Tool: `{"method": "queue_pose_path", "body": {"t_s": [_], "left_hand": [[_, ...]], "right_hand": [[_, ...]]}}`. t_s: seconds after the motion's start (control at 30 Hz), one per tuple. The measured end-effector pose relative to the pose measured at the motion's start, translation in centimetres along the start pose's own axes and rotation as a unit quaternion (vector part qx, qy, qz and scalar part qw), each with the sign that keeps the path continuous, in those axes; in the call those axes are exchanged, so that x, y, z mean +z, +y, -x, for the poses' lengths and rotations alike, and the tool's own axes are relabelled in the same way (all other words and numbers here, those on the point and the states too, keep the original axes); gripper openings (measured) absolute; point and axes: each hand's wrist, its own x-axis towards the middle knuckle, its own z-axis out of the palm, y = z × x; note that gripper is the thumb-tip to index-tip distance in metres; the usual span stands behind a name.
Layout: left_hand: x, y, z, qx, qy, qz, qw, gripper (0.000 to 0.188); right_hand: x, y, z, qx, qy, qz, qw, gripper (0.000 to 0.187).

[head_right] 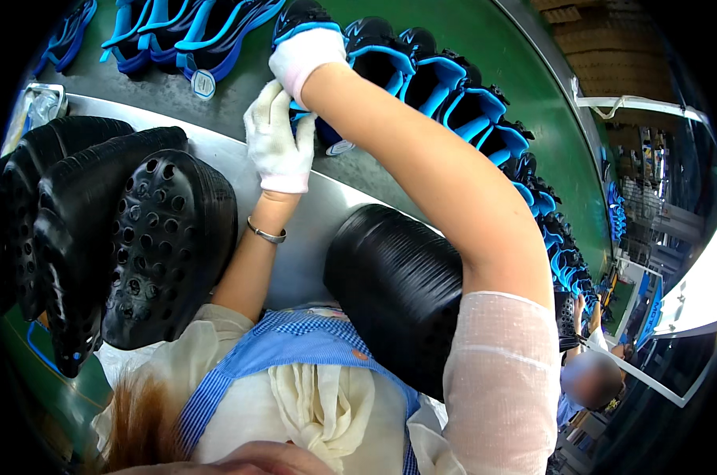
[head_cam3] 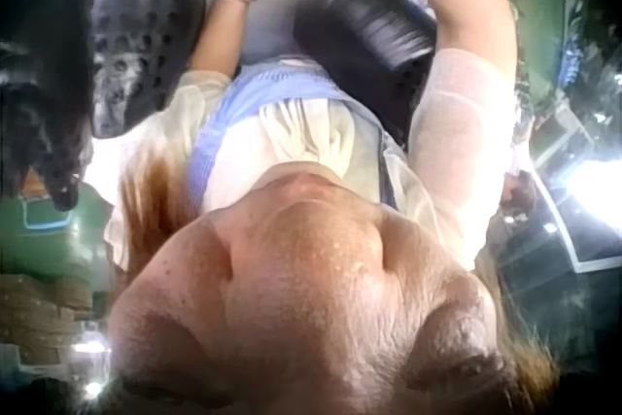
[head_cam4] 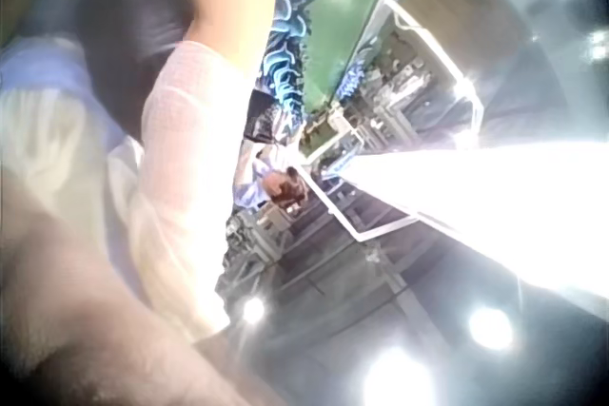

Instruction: The person, wearing white gloves, matches black shoe soles with blue and black shoe uppers by picking up a sole, aligning it with an upper on the production line, and then placing both into a white bag.

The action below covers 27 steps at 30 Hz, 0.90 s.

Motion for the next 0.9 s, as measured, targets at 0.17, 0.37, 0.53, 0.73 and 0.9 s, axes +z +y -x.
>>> {"method": "queue_pose_path", "body": {"t_s": [0.17, 0.37, 0.53, 0.73, 0.9], "left_hand": [[0.6, -0.4, -0.5, 0.018, 0.005, 0.011, 1.000, 0.038], [0.9, -1.9, -0.6, 0.008, 0.031, -0.027, 0.999, 0.044], [0.3, 0.4, -1.2, 0.069, 0.080, -0.183, 0.977, 0.057], [1.0, 4.5, -0.5, 0.061, -0.138, -0.092, 0.984, 0.043], [2.1, 2.3, -1.9, 0.066, -0.183, -0.039, 0.980, 0.029]], "right_hand": [[1.4, 1.3, -1.6, -0.008, 0.016, -0.015, 1.000, 0.022], [0.4, 3.3, -1.3, 0.034, 0.033, -0.155, 0.987, 0.024], [1.7, 11.5, 8.2, -0.029, 0.119, -0.064, 0.990, 0.024], [9.3, 12.1, 14.2, 0.017, -0.030, -0.212, 0.977, 0.057], [9.4, 11.6, 13.2, 0.015, -0.030, -0.175, 0.984, 0.047]]}}
